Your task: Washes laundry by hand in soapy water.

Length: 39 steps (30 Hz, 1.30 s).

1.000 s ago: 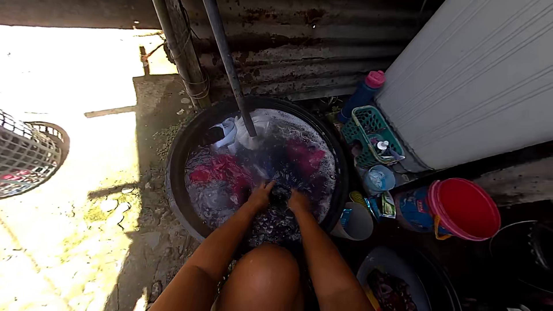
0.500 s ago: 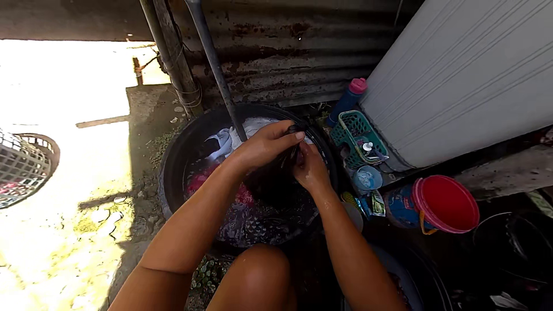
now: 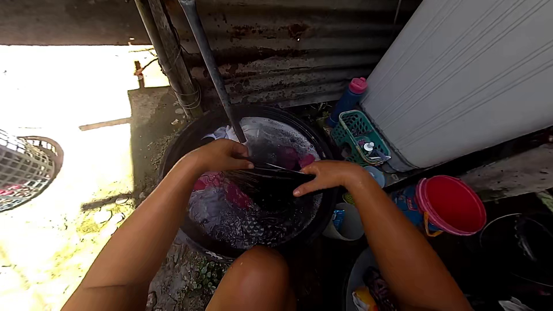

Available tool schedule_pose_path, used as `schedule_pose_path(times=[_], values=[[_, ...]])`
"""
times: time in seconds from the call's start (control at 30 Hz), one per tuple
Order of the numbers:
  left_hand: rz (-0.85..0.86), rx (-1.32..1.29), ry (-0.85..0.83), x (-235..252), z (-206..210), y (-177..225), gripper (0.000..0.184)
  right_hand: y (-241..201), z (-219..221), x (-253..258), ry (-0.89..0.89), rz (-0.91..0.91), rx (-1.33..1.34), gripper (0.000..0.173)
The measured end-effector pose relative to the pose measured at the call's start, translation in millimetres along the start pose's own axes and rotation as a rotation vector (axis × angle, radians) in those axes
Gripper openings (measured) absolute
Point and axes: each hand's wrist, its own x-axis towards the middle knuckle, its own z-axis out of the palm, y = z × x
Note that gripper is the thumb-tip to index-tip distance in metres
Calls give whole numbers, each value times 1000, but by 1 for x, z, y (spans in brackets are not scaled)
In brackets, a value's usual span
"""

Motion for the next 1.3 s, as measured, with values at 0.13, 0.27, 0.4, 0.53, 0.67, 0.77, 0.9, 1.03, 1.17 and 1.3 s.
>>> schedule_pose_path(times=[0.13, 0.27, 0.4, 0.53, 0.67, 0.77, 0.9, 1.03, 1.17, 1.3], values=[[-248, 158, 199, 20, 124, -37, 50, 30, 69, 79, -100, 277, -106, 49], [-522, -57, -357, 38, 196, -78, 115, 57, 140, 126, -168, 460, 57, 62], [-559, -118, -305, 50, 230, -99, 85, 54, 188, 132, -122, 566, 272, 56], [-705, -20, -364, 30, 233, -77, 49, 28, 197, 122, -102, 581, 178, 49], [-548, -80, -294, 37, 178, -66, 57, 16, 135, 105, 213, 404, 392, 44], [-330, -316, -6, 26, 182, -37, 118, -28, 67, 48, 562, 159, 654, 34], [85, -271, 775, 46, 234, -14, 108, -84, 3, -26, 916, -348, 799, 22], [-163, -430, 660, 51, 232, -21, 72, -100, -46, -102, 1135, -702, 885, 19], [-180, -1101, 773, 60, 173, 17, 30, -38, -55, -133, 1262, -168, 314, 17], [-92, -1488, 706, 66, 117, 85, 21, -3, 19, -76, 892, 231, 157, 69]])
